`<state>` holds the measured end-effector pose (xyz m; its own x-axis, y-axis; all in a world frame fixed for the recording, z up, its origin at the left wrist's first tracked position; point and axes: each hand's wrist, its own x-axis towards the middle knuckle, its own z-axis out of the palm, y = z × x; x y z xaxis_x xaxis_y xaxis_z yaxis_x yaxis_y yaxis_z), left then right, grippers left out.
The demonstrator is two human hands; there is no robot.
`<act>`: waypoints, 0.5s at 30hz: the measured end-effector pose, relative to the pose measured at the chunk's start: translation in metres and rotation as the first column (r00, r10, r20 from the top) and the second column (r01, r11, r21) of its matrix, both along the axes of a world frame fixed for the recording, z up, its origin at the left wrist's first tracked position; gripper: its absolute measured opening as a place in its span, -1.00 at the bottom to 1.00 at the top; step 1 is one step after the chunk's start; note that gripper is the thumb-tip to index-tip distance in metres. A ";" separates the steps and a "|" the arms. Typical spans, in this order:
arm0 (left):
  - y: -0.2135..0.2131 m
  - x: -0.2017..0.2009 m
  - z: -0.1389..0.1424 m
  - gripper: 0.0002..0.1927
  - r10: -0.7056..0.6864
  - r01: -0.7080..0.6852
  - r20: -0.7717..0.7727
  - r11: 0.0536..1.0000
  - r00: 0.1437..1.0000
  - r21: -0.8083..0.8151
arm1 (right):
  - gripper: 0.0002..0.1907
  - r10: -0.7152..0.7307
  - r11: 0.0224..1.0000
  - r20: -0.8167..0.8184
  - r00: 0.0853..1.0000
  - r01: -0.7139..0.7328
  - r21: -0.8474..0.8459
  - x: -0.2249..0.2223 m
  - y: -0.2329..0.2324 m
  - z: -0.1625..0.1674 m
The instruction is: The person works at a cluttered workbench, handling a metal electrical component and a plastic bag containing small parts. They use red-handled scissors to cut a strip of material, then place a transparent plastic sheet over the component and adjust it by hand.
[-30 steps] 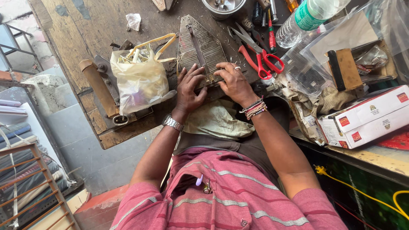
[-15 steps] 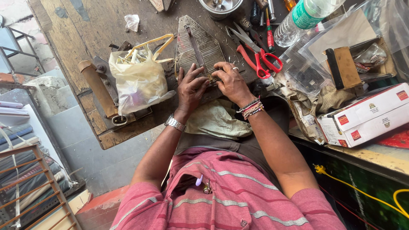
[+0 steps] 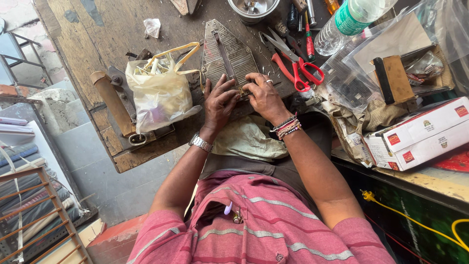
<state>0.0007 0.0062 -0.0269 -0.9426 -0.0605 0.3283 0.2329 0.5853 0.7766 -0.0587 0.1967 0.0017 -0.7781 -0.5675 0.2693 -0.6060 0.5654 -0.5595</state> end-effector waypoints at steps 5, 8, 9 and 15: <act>-0.002 0.000 -0.001 -0.81 -0.020 0.020 -0.011 0.999 1.000 -0.037 | -0.69 -0.007 1.000 0.012 1.000 0.007 0.013 0.000 0.000 0.001; -0.002 0.000 -0.004 -0.82 -0.018 0.017 -0.015 0.999 1.000 -0.043 | -0.68 -0.007 1.000 0.031 0.999 0.007 0.002 0.000 -0.001 0.003; -0.002 -0.001 -0.004 -0.82 -0.016 0.015 -0.016 0.999 1.000 -0.043 | -0.69 -0.007 1.000 0.031 0.999 0.007 0.005 0.000 -0.001 0.004; 0.000 -0.001 -0.005 -0.89 -0.002 -0.001 -0.021 0.994 1.000 -0.109 | -0.64 0.018 1.000 0.074 0.997 -0.017 -0.015 -0.002 0.001 0.013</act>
<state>-0.0007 0.0057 -0.0320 -0.9354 -0.0227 0.3528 0.2490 0.6661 0.7031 -0.0604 0.1980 0.0150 -0.7861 -0.5778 0.2196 -0.5725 0.5466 -0.6110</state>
